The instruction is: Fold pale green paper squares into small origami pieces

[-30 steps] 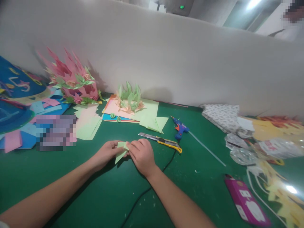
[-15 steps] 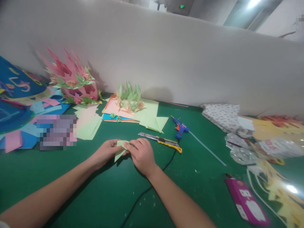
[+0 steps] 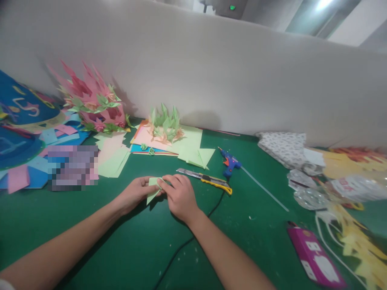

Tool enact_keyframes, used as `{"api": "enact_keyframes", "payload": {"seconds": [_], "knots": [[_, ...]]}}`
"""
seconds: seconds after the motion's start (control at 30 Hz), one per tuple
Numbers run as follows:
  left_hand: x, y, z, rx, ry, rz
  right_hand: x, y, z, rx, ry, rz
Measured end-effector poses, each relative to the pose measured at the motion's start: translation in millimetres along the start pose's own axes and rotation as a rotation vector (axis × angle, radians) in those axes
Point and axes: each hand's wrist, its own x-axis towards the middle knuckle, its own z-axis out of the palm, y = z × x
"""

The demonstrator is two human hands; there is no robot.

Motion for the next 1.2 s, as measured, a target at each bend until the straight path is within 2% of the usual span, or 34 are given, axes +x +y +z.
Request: {"api": "enact_keyframes", "payload": {"seconds": [0.53,0.7,0.87,1.2], "knots": [[0.0,0.6,1.7,-0.014,0.088,-0.012,1.8,-0.4,-0.7,-0.015,-0.07,0.003],[-0.4,-1.6,2.0,-0.016,0.088,0.013,2.2,-2.3,-0.9,-0.044,-0.063,0.001],[1.0,-5.1,0.5,0.022,0.136,0.052,3.3,-4.5,-1.5,-0.064,-0.072,0.005],[0.5,0.7,-1.9,-0.047,0.071,0.006,1.3,3.7,2.4,-0.009,-0.076,0.07]]}}
